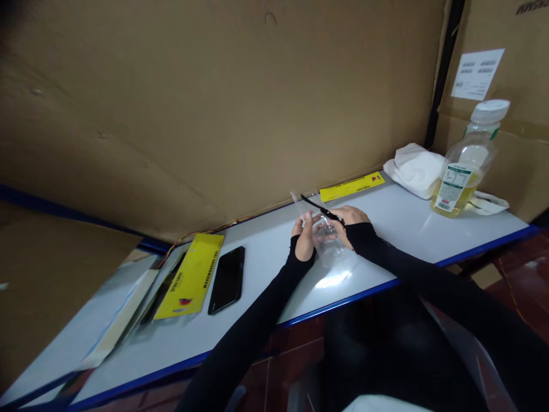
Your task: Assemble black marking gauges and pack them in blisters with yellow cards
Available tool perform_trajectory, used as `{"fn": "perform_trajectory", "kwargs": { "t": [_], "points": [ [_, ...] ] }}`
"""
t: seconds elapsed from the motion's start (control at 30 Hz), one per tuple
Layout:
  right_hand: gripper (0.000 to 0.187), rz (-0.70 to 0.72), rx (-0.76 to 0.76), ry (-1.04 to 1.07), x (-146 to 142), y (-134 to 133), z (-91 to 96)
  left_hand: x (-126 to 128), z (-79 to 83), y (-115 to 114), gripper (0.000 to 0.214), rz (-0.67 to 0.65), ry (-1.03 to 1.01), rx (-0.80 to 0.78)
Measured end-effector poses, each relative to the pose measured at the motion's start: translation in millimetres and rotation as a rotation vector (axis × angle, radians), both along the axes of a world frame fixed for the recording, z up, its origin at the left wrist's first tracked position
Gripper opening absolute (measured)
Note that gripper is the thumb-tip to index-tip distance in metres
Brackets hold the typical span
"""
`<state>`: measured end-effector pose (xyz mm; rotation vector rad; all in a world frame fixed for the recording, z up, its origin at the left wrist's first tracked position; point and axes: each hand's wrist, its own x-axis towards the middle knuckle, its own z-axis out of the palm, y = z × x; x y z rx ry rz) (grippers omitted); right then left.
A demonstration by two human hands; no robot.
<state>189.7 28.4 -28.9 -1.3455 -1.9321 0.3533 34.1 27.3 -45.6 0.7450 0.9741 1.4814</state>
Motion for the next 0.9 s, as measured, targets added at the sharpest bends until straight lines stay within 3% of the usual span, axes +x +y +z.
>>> {"fn": "perform_trajectory", "kwargs": {
  "t": [0.1, 0.23, 0.3, 0.37, 0.5, 0.63, 0.9],
  "points": [
    [0.031, 0.053, 0.149, 0.104, 16, 13, 2.5, -21, 14.8, 8, 0.052, -0.19, -0.052, -0.129],
    [0.031, 0.351, 0.341, 0.003, 35, 24, 9.6, -48, 33.9, 15, 0.066, -0.585, -0.088, -0.271],
    [0.029, 0.468, 0.34, -0.109, 39, 24, 12.1, -54, 38.1, 11, 0.076, -0.788, -0.071, -0.284],
    [0.028, 0.526, 0.285, -0.208, 39, 21, 13.3, -54, 37.2, 4, 0.074, -0.895, -0.017, -0.228],
    [0.03, 0.531, 0.187, -0.272, 39, 16, 14.0, -44, 24.9, -8, 0.071, -0.908, 0.104, -0.099],
    [0.036, 0.552, 0.182, -0.227, 44, 14, 16.2, -35, 14.3, -10, 0.07, -0.86, 0.086, -0.077],
    [0.026, 0.369, 0.183, -0.161, 40, 7, 25.9, -26, 18.1, -15, 0.07, -0.652, 0.053, -0.041]
  ]
}}
